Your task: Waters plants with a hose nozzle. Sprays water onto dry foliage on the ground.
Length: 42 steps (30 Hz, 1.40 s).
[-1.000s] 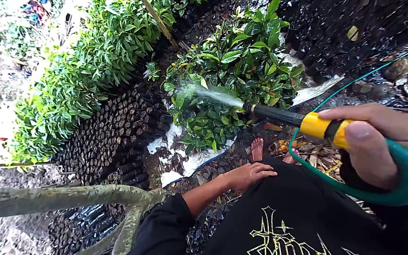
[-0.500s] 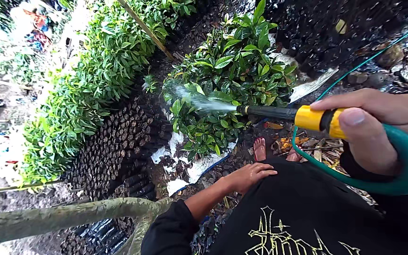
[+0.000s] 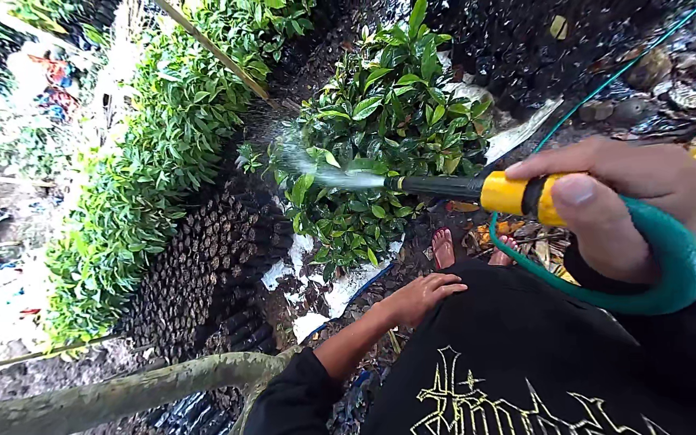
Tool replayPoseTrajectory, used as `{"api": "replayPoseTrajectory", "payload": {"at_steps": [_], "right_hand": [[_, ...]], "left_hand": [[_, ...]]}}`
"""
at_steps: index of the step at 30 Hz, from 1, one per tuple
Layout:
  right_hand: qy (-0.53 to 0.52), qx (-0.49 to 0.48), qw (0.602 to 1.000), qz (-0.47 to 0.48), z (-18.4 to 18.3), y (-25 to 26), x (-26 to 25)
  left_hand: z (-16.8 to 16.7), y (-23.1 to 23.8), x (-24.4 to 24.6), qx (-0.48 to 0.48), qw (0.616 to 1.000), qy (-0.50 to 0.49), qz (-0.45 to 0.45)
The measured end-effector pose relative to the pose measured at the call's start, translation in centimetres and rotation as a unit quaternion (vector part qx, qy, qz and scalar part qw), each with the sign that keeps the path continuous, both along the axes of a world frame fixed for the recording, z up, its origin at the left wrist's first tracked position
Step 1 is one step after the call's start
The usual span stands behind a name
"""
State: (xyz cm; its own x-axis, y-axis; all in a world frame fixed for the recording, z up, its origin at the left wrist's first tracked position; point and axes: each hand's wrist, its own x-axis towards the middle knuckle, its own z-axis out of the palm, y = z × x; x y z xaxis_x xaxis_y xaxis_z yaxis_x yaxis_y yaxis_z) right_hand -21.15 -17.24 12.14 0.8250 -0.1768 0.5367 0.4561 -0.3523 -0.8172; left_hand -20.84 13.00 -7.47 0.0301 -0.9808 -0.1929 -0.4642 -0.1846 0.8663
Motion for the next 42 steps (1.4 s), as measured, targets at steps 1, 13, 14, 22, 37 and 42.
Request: {"api": "replayPoseTrajectory", "payload": {"at_steps": [1, 13, 14, 22, 37, 42], "right_hand": [[-0.001, 0.001, 1.0, -0.003, 0.0, 0.0, 0.0], [0.027, -0.012, 0.999, -0.014, 0.0, -2.3, -0.8], [0.026, -0.013, 1.0, 0.0, -0.1, -2.7, -0.8], [0.039, 0.003, 0.999, -0.021, -0.6, -3.8, -1.5], [0.076, 0.017, 0.995, -0.063, -0.5, -5.6, -2.7], [0.05, 0.034, 0.996, -0.07, -0.9, -4.9, -2.5]], "left_hand": [[0.1, -0.1, 0.1, 0.002, 1.0, 0.002, -0.001], [0.0, -0.2, 0.1, 0.002, 1.0, 0.011, 0.006], [0.1, -0.3, 0.0, 0.007, 1.0, 0.009, 0.011], [-0.1, -0.2, 0.2, -0.001, 1.0, 0.01, 0.007], [-0.1, -0.1, 0.4, 0.003, 1.0, 0.009, -0.001], [-0.2, -0.1, 0.3, 0.003, 1.0, 0.01, -0.001]]}}
